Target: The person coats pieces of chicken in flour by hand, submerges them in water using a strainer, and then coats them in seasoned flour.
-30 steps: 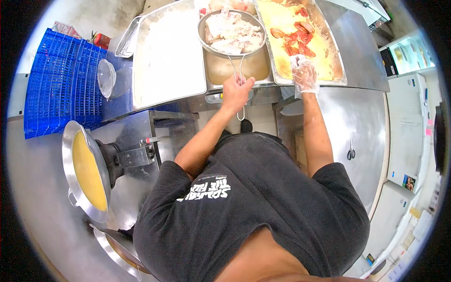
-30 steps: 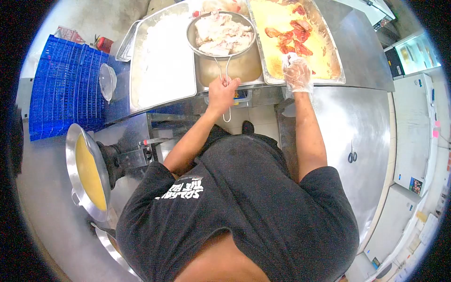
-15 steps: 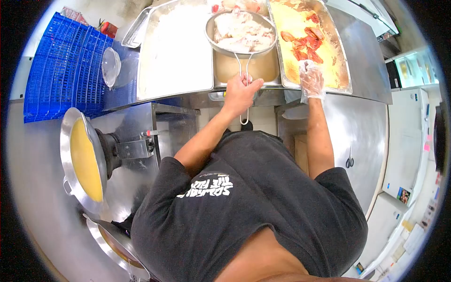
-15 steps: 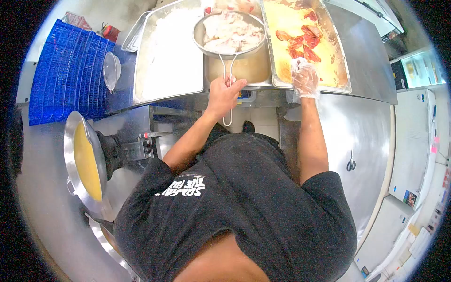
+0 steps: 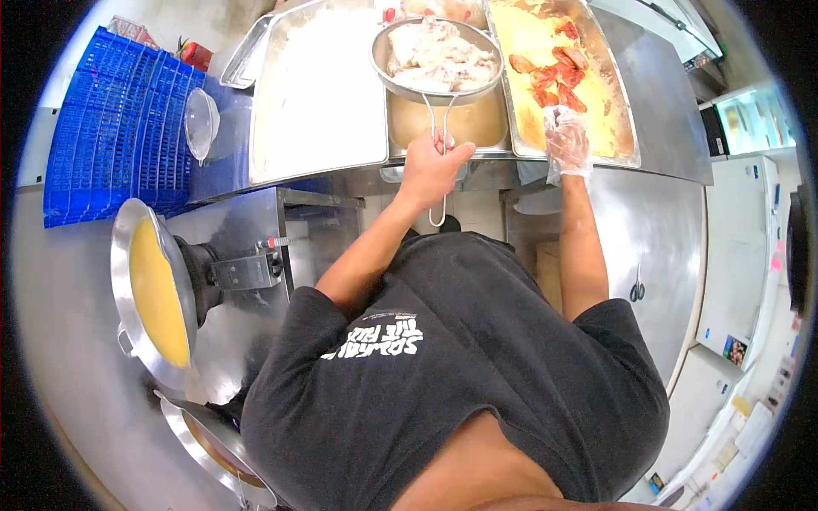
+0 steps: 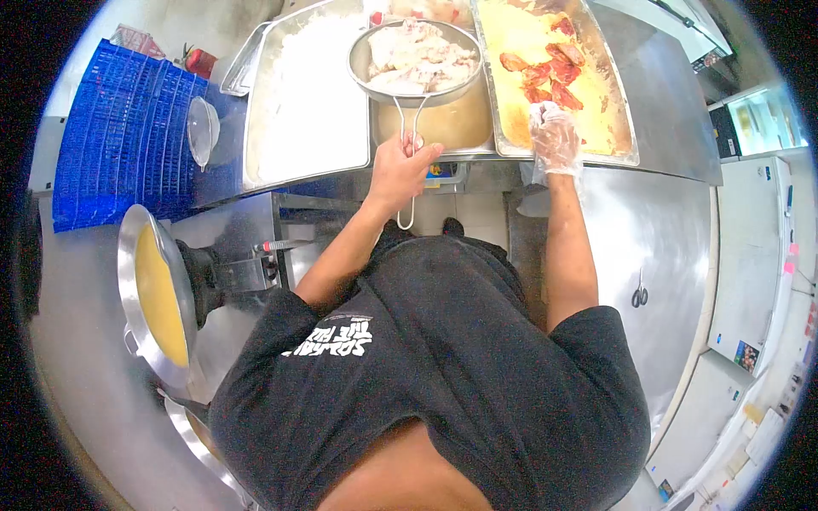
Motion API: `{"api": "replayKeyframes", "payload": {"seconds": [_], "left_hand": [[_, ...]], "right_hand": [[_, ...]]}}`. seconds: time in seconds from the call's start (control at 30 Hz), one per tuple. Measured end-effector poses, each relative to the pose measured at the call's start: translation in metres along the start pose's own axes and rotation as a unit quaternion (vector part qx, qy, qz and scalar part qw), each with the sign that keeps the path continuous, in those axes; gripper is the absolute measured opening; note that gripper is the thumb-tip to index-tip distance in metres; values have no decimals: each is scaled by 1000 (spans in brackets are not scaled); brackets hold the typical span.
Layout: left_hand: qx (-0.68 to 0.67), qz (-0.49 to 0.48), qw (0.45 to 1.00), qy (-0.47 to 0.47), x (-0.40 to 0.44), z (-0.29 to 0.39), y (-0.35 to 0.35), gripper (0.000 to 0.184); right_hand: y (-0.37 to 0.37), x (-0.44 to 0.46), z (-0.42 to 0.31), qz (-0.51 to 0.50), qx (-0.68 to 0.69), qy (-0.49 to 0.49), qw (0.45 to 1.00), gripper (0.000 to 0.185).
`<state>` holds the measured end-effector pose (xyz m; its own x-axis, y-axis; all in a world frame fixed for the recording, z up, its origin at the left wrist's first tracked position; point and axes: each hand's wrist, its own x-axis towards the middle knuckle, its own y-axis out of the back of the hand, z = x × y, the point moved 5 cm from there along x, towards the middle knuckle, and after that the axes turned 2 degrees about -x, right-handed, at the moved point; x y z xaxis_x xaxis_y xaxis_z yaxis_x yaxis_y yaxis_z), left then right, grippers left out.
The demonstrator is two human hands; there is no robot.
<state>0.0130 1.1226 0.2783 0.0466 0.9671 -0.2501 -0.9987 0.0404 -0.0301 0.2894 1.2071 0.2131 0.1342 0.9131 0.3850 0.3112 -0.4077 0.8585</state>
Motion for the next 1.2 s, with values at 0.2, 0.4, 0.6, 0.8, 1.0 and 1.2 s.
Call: {"api": "replayKeyframes", "payload": {"seconds": [0.2, 0.4, 0.6, 0.8, 1.0, 1.2], "left_hand": [[-15, -10, 998, -54, -8, 35, 0, 26], [-73, -27, 995, -63, -14, 37, -3, 28], [-50, -14, 999, 13, -8, 17, 6, 29], [-85, -25, 995, 45, -11, 16, 5, 28], [-61, -40, 995, -64, -21, 46, 5, 26], [-62, -46, 995, -57, -20, 33, 2, 28]], "right_hand": [[0, -2, -1, 6, 7, 6, 1000, 25], [-4, -1, 2, -2, 4, 0, 1000, 26], [4, 0, -1, -1, 40, -19, 999, 22], [10, -3, -5, -3, 42, -28, 999, 23], [-2, -1, 4, 8, 28, -20, 999, 23], [-2, -1, 4, 1, 20, -17, 1000, 21]]}}
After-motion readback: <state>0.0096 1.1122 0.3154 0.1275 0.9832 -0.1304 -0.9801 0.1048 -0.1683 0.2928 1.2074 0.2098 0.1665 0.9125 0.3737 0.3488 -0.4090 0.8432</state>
